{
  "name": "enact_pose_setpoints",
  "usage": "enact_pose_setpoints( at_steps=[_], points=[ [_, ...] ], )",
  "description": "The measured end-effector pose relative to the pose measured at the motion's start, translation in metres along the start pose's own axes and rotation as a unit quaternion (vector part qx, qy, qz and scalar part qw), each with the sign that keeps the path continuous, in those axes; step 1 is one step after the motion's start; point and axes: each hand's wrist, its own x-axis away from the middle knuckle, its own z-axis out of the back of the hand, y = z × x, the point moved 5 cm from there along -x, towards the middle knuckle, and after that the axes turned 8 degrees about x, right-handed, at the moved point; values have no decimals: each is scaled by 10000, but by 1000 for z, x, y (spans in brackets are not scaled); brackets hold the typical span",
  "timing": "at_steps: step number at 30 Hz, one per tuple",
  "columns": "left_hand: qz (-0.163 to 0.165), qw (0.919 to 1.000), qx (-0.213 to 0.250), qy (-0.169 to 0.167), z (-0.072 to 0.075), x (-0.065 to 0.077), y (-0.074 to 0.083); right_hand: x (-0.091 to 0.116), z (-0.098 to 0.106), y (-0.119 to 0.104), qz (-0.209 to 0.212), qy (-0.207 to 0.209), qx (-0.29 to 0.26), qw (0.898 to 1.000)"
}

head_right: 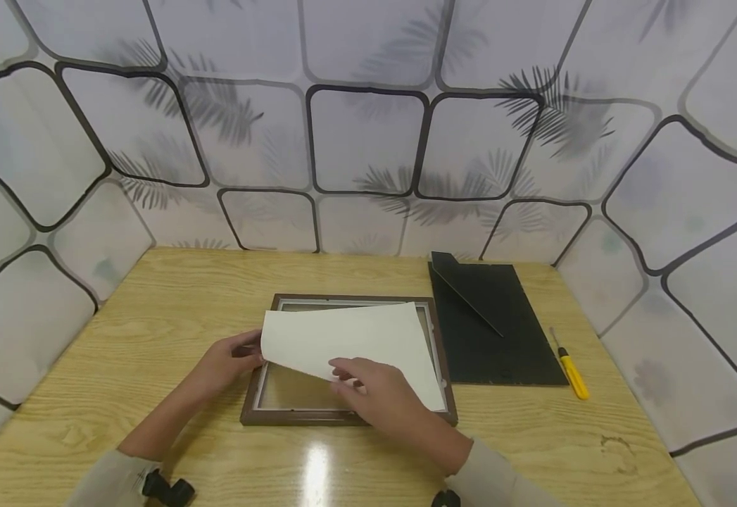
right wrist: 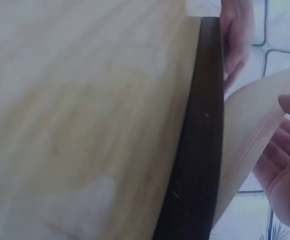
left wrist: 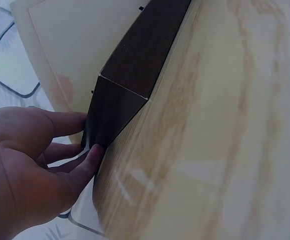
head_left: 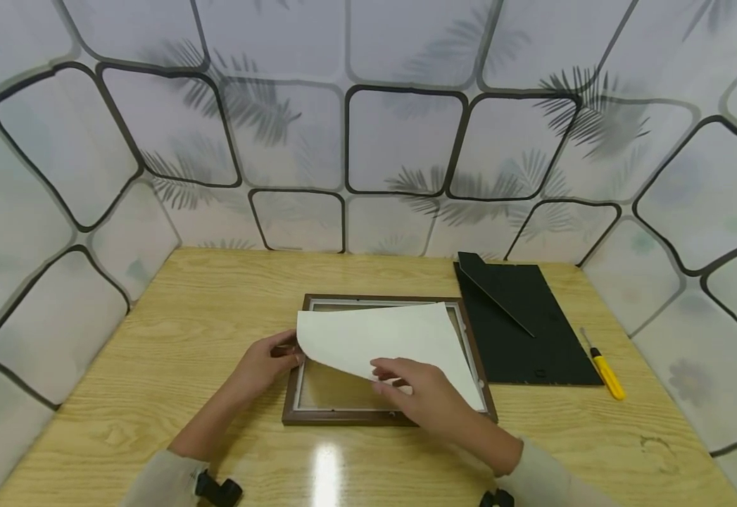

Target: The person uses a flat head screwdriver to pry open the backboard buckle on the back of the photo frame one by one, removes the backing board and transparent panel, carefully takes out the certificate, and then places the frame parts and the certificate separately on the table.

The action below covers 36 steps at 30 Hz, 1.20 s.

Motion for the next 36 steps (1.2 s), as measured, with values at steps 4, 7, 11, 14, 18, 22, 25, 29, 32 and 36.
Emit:
enact_pose_setpoints(
  at_steps=[4, 7, 11, 14, 18, 22, 25, 29, 32, 36],
  points=[
    [20, 10000, -37, 50, 1, 0, 0, -3, 13, 0, 282, 648, -330, 9970],
    [35, 10000, -79, 48, 0, 0, 0, -3, 21, 2, 380, 1079, -393, 9927],
    [69, 9999, -76, -4, 0, 0, -3, -3, 29, 7, 464, 1619, -331, 9852],
    [75, 10000, -36, -52, 0, 1, -3, -2, 36, 9, 615, 2118, -291, 9749],
    [61, 10000, -57, -47, 0, 1, -2, 0, 47, 9, 958, 2767, -258, 9558],
    [83, 9999, -64, -11, -1, 1, -2, 2, 57, 8, 1225, 3160, -207, 9406],
    [121, 9999, -12, 1, -1, 1, -2, 4, 62, 8, 1254, 3329, -141, 9345],
    [145, 9999, 7, 26, 0, 1, -3, 6, 69, 9, 1264, 3423, 32, 9310],
    [146, 9999, -14, 42, 0, 1, -3, 6, 75, 13, 1214, 3354, 135, 9341],
    [163, 9999, -12, 44, 0, 1, -3, 9, 83, 21, 795, 3077, 172, 9480]
  ],
)
